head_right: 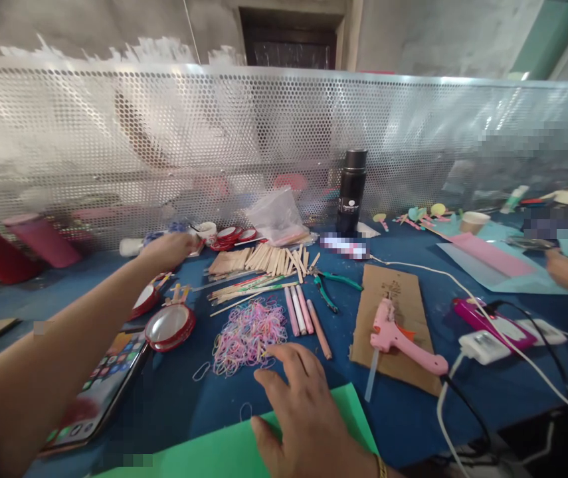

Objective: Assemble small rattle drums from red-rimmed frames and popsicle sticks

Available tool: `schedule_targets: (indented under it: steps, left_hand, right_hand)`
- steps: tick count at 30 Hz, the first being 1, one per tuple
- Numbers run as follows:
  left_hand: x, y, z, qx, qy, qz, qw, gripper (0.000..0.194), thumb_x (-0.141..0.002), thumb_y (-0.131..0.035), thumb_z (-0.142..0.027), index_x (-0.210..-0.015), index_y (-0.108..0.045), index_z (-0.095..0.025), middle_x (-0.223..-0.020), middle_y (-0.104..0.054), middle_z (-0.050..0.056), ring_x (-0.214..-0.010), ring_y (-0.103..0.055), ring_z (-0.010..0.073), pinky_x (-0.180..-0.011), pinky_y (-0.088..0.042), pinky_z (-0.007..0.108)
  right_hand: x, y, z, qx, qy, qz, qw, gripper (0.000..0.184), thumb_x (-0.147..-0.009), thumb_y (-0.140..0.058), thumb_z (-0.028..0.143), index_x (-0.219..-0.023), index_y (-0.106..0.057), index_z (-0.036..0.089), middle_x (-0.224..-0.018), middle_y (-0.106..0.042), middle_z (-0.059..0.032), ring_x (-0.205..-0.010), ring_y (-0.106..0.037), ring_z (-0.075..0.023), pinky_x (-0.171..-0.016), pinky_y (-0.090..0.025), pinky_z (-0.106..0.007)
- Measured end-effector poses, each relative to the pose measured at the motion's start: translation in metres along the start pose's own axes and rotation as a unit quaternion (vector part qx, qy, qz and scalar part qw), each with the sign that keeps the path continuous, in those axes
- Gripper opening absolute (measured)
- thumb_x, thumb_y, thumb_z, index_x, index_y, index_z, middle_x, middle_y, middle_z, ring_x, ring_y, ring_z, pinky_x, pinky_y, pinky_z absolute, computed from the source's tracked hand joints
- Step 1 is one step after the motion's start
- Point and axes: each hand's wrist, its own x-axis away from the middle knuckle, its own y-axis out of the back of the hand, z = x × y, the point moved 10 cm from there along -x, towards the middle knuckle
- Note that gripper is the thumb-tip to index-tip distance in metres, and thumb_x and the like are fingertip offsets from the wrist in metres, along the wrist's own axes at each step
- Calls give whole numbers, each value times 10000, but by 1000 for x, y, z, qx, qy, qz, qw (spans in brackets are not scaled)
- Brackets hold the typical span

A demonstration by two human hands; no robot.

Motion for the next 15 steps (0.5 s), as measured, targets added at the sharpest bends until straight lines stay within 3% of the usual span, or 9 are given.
schedule_targets:
  steps: [3, 6, 8, 11, 12, 13, 15]
  left_hand:
    - [21, 7, -54, -78, -81, -10, 994, 187, -919, -503, -192, -843, -646, -98, -838, -658, 90, -929, -613, 252, -917, -423, 412]
    - [72, -13, -115, -118, -180, 28, 976, 147, -914, -528, -173, -968, -663, -149, -997, -671, 79, -964, -614, 228, -920, -445, 376]
    - [118, -37, -155, -147, -286, 74, 944, 185, -908, -541, -149, -1049, -656, -188, -1052, -682, 68, -1023, -613, 223, -925, -465, 358]
    - [174, -57, -190, -184, -392, 83, 898, 245, -944, -515, -188, -1164, -619, -214, -1098, -684, 70, -1051, -619, 240, -888, -509, 387]
    - [186, -59, -195, -190, -414, 77, 887, 257, -948, -517, -206, -1189, -607, -212, -1121, -683, 73, -1067, -617, 259, -885, -519, 413]
    - [194, -60, -199, -190, -431, 73, 879, 256, -950, -517, -213, -1189, -606, -207, -1146, -679, 78, -1088, -612, 272, -885, -525, 426]
    - [202, -62, -201, -176, -458, 69, 868, 238, -954, -515, -221, -1169, -615, -206, -1183, -672, 88, -1119, -604, 279, -905, -528, 437]
  right_hand:
    - [1, 1, -5, -51, -25, 9, 998, 471, -880, -593, 296, -1336, -495, 227, -1409, -460, -129, -1311, -421, -307, -1076, -415, -535]
    - [0, 3, -20, -180, -100, 9, 979, 555, -898, -595, 364, -1412, -419, 250, -1446, -449, -124, -1352, -406, -298, -1121, -366, -535]
    - [-3, -2, -35, -311, -187, 21, 932, 608, -906, -585, 444, -1449, -373, 272, -1471, -441, -118, -1351, -430, -287, -1118, -373, -517]
    - [-13, -8, -51, -509, -305, 5, 805, 642, -912, -522, 566, -1466, -350, 292, -1445, -489, -111, -1256, -547, -273, -1033, -459, -479]
    - [-21, -6, -54, -541, -313, -11, 781, 629, -913, -511, 581, -1458, -363, 303, -1434, -504, -96, -1235, -563, -265, -1020, -468, -464]
    - [-30, -2, -56, -557, -309, -26, 771, 608, -911, -517, 575, -1440, -386, 305, -1415, -523, -85, -1219, -574, -261, -1006, -478, -451]
    - [-46, 6, -69, -540, -307, -78, 780, 561, -908, -537, 529, -1406, -417, 301, -1396, -539, -70, -1225, -561, -253, -973, -498, -419]
